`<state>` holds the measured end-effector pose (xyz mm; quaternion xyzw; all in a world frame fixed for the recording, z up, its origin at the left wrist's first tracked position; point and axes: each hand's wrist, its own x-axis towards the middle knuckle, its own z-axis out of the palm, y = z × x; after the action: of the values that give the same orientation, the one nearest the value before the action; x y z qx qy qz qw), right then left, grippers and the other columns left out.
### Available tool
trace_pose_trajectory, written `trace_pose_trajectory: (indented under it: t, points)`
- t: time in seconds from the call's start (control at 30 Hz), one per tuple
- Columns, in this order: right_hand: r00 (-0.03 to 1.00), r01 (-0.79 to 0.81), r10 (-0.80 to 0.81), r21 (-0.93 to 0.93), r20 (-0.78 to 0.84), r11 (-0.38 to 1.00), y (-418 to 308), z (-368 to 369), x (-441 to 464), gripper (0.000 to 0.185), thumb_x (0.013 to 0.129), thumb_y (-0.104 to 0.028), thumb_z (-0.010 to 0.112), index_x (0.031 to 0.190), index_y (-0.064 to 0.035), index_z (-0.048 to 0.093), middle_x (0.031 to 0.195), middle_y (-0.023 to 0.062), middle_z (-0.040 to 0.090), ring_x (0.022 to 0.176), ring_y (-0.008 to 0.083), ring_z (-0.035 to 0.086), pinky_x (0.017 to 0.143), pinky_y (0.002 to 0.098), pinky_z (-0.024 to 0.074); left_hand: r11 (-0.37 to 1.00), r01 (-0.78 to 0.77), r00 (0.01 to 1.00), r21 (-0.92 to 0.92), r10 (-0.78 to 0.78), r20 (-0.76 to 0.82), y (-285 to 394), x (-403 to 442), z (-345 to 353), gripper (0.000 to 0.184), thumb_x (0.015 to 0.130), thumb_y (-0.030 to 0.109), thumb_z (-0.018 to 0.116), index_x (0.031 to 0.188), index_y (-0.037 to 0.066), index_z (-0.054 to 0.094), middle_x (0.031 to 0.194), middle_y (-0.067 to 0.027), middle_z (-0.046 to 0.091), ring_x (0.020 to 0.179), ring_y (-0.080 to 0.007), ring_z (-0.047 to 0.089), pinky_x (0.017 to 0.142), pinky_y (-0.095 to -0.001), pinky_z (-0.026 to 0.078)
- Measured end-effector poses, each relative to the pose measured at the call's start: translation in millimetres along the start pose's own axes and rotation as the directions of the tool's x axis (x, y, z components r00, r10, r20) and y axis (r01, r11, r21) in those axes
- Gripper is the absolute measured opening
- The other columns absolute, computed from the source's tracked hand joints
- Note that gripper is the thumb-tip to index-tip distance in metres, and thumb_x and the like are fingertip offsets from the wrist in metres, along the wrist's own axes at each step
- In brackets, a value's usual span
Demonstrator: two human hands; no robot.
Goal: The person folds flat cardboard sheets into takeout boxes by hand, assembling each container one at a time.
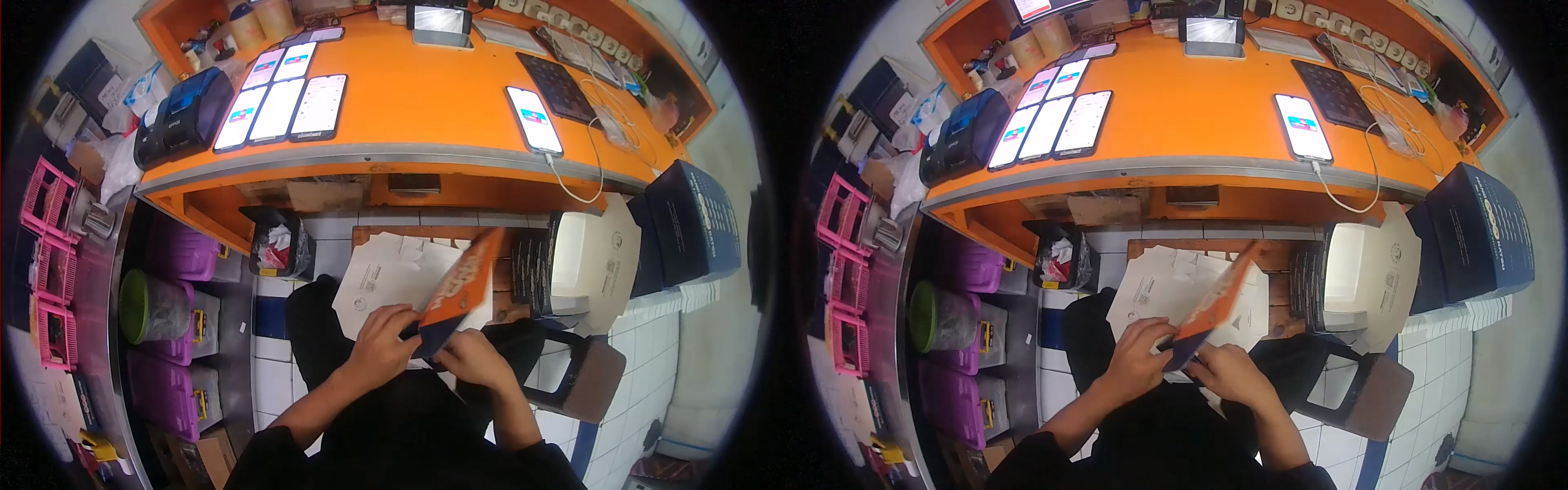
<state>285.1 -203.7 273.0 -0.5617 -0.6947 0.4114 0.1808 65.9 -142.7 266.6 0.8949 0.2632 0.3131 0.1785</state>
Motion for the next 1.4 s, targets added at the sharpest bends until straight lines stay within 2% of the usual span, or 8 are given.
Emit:
trace_pose_trajectory:
  t: [0.1, 0.2, 0.6, 0.83, 0.87, 0.97, 1.2, 1.4]
  points:
    - [0.920, 0.110, 0.105, 0.506, -0.378, 0.856, -11.8, 8.1, 0.5, 0.024, 0.101, -0.017, 0.067, 0.119, -0.0019, 0.062, 0.093, 0.0091, 0.073, 0.080, 0.0180, 0.071, 0.069, 0.0327, 0.0533, 1.000, -0.013, 0.971, -0.009, 0.010, -0.238, 11.8, -7.1, 8.3, 0.036, 0.077, 0.006, 0.075, 0.111, 0.013, 0.077, 0.121, -0.0120, 0.067, 0.121, -0.0347, 0.061, 0.104, -0.0489, 0.048]
    - [0.850, 0.271, 0.385, 0.926, -0.358, 0.264, -43.6, -17.2, 12.4, 0.026, 0.105, -0.017, 0.059, 0.126, -0.0022, 0.057, 0.096, 0.0026, 0.069, 0.081, 0.0088, 0.065, 0.071, 0.0229, 0.0521, 0.994, -0.081, 0.986, -0.070, 0.069, -0.152, 22.7, -12.3, -1.3, 0.047, 0.081, 0.025, 0.080, 0.127, 0.022, 0.073, 0.141, -0.0142, 0.057, 0.133, -0.0371, 0.054, 0.108, -0.0524, 0.046]
    - [0.966, 0.258, 0.094, 0.932, -0.242, -0.256, -43.3, 31.8, 20.7, 0.035, 0.111, -0.032, 0.048, 0.131, -0.0064, 0.058, 0.112, 0.0083, 0.074, 0.098, 0.0197, 0.071, 0.092, 0.0339, 0.0546, 0.999, -0.005, 0.964, 0.046, 0.017, -0.267, 13.6, 2.2, -13.1, 0.053, 0.083, 0.037, 0.078, 0.127, 0.009, 0.071, 0.133, -0.0297, 0.055, 0.118, -0.0463, 0.062, 0.098, -0.0508, 0.056]
    - [0.917, 0.192, 0.332, 0.974, -0.222, 0.120, -47.6, 43.1, 16.1, 0.028, 0.106, -0.033, 0.060, 0.120, -0.0090, 0.064, 0.095, -0.0008, 0.068, 0.092, 0.0094, 0.061, 0.086, 0.0268, 0.0492, 0.994, 0.097, 0.957, 0.044, -0.081, -0.277, 15.9, -2.9, -2.7, 0.054, 0.080, 0.024, 0.083, 0.130, 0.009, 0.071, 0.135, -0.0304, 0.052, 0.118, -0.0464, 0.060, 0.097, -0.0489, 0.054]
    - [0.892, 0.113, 0.329, 0.856, -0.311, 0.504, -53.2, 38.6, 8.3, 0.032, 0.107, -0.032, 0.057, 0.125, -0.0056, 0.061, 0.109, 0.0038, 0.068, 0.104, 0.0129, 0.062, 0.090, 0.0299, 0.0518, 0.990, 0.139, 0.944, -0.009, -0.136, -0.300, 13.9, -6.8, -0.6, 0.054, 0.080, 0.021, 0.084, 0.131, 0.010, 0.070, 0.135, -0.0304, 0.052, 0.118, -0.0459, 0.060, 0.098, -0.0480, 0.053]
    - [0.859, 0.168, 0.206, 0.638, -0.469, 0.752, -22.3, 64.8, 9.8, 0.035, 0.108, -0.028, 0.057, 0.129, -0.0012, 0.057, 0.121, 0.0088, 0.067, 0.116, 0.0160, 0.063, 0.095, 0.0335, 0.0524, 0.983, 0.174, 0.933, -0.056, -0.183, -0.310, 16.4, -6.0, -5.1, 0.047, 0.084, 0.017, 0.081, 0.129, 0.009, 0.071, 0.135, -0.0317, 0.053, 0.120, -0.0462, 0.060, 0.100, -0.0479, 0.052]
    - [0.834, 0.307, 0.381, 0.910, -0.398, 0.279, -36.3, 57.8, 17.7, 0.035, 0.109, -0.032, 0.055, 0.129, -0.0043, 0.060, 0.119, 0.0092, 0.071, 0.108, 0.0200, 0.069, 0.099, 0.0380, 0.0521, 0.987, 0.065, 0.932, -0.144, -0.112, -0.344, 13.8, -0.8, -7.3, 0.035, 0.078, 0.011, 0.086, 0.113, 0.006, 0.078, 0.132, -0.0304, 0.058, 0.117, -0.0430, 0.064, 0.098, -0.0453, 0.054]
    - [0.866, 0.152, 0.355, 0.862, -0.352, 0.484, -38.6, 55.5, 15.1, 0.028, 0.108, -0.025, 0.056, 0.116, -0.0003, 0.067, 0.111, 0.0081, 0.072, 0.100, 0.0164, 0.069, 0.094, 0.0341, 0.0535, 0.984, 0.161, 0.906, -0.080, -0.179, -0.383, 21.0, -2.8, 5.5, 0.035, 0.077, 0.010, 0.087, 0.110, 0.006, 0.077, 0.137, -0.0300, 0.053, 0.122, -0.0422, 0.060, 0.097, -0.0454, 0.054]
